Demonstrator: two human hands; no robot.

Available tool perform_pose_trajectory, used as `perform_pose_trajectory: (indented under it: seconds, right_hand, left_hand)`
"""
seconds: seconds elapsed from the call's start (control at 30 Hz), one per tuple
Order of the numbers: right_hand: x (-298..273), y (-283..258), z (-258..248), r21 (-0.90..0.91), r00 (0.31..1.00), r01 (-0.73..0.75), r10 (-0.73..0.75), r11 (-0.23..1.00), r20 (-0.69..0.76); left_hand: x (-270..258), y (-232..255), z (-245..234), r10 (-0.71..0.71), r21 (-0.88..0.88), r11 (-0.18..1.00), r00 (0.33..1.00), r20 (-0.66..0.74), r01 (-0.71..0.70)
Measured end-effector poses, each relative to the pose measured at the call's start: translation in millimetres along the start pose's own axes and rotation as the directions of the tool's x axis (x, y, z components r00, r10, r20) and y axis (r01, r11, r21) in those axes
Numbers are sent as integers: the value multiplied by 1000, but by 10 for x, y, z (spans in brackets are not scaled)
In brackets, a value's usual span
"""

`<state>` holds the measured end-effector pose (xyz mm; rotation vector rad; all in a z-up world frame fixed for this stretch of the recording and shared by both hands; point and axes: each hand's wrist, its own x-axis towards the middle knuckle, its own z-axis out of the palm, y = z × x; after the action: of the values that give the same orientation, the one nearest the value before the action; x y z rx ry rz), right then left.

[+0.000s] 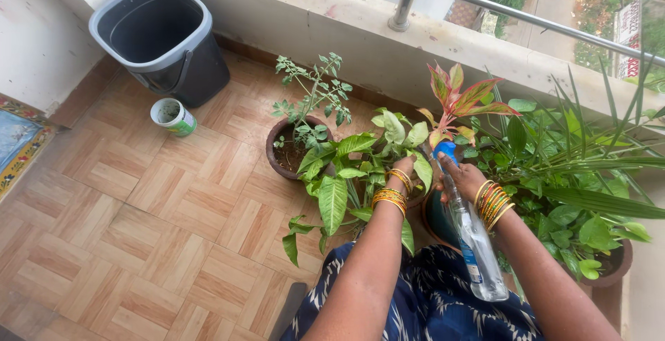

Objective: The person waters various potted plants on a balcony using a spray bottle, occasionally touching the leaves with their hands.

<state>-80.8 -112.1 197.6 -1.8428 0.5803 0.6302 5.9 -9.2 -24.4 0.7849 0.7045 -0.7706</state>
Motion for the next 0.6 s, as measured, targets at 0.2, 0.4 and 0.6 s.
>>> perform_pose_trajectory:
  seconds: [0.2,0.4,0.6]
  right_hand:
    - [-181,-40,-8,-16,1000,-29,29,999,-1]
    - [-177,4,-27,12,998,-10,9,1000,55]
    - [-162,-7,-36,-82,999,-33,32,996,-16]
  left_hand:
    - [23,-16,-6,-48,109,992,995,-85,58]
    - [42,-60,30,-28,-20,999,992,123,31]
    - [37,-121,54,84,-116,991,987,139,-68]
